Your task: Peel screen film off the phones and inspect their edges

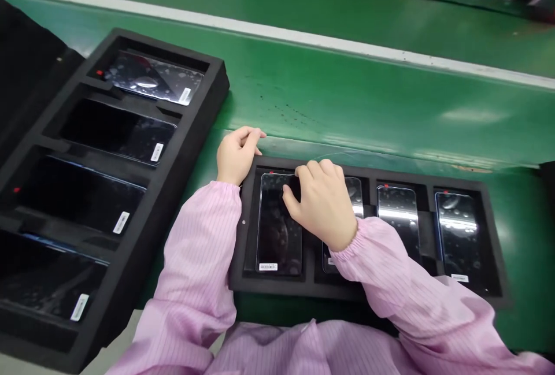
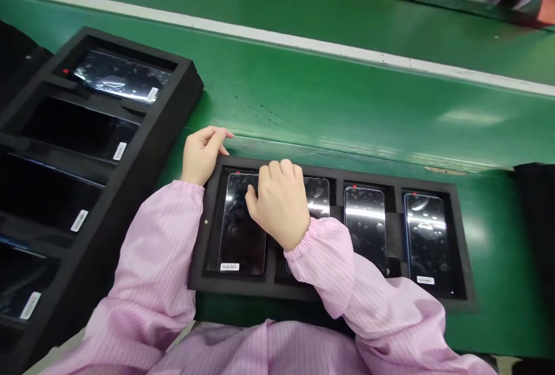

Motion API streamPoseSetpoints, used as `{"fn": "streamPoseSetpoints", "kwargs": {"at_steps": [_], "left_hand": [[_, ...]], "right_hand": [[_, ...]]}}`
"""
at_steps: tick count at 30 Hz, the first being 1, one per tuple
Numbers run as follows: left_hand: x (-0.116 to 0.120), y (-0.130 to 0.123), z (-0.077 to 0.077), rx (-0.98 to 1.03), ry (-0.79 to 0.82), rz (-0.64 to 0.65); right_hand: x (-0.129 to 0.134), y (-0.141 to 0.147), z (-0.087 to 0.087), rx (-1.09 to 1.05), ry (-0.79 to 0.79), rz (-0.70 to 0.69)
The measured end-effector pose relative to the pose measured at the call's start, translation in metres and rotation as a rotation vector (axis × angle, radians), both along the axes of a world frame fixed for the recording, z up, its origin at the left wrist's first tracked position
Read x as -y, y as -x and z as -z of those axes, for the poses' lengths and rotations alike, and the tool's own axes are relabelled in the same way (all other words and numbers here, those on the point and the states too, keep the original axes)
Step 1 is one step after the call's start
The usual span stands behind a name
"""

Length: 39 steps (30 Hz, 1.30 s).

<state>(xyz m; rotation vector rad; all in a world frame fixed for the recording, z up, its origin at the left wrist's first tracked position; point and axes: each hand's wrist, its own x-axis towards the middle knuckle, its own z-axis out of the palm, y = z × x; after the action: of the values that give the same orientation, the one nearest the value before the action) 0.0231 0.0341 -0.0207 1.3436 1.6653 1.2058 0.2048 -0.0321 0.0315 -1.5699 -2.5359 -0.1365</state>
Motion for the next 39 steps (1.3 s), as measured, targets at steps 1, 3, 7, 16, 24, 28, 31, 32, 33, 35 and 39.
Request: {"fn": "streamPoseSetpoints", "kwargs": {"at_steps": [1,3,7,16,24,28,31,32,33,35,39], "left_hand": [[0.001,-0.001,-0.001,0.002,0.001,-0.003],[0.002,-0.002,-0.002,0.006,0.004,-0.010],[0.003,-0.004,-0.004,0.026,0.006,-0.022],[0.002,-0.002,-0.007,-0.011,0.016,-0.007],[0.004,-0.002,-0.010,-0.025,0.021,-0.002],[0.005,-0.001,-0.009,-0.011,0.006,-0.002],[0.005,0.000,-0.008,-0.008,-0.003,0.002],[0.005,0.000,-0.008,-0.010,-0.005,0.002],[0.005,0.000,-0.008,-0.014,-0.009,0.000],[0.006,0.000,-0.009,-0.025,-0.013,0.001],[0.006,0.000,-0.010,-0.040,-0.030,0.012]], "right_hand": [[0.000,0.001,0.001,-0.006,-0.014,-0.007],[-0.001,0.002,0.006,-0.036,-0.016,-0.046],[-0.005,0.005,0.019,-0.160,0.067,-0.148],[-0.024,-0.019,0.014,-0.491,0.219,-0.318],[-0.033,-0.049,0.006,-0.630,0.279,-0.393],[-0.018,-0.041,0.004,-0.423,0.118,-0.460],[0.004,-0.028,-0.002,-0.317,0.073,-0.519],[0.013,-0.024,-0.004,-0.326,0.088,-0.542],[0.022,-0.019,-0.006,-0.349,0.108,-0.568],[0.038,-0.011,-0.008,-0.430,0.129,-0.596],[0.062,0.001,-0.002,-0.610,0.165,-0.596]]}}
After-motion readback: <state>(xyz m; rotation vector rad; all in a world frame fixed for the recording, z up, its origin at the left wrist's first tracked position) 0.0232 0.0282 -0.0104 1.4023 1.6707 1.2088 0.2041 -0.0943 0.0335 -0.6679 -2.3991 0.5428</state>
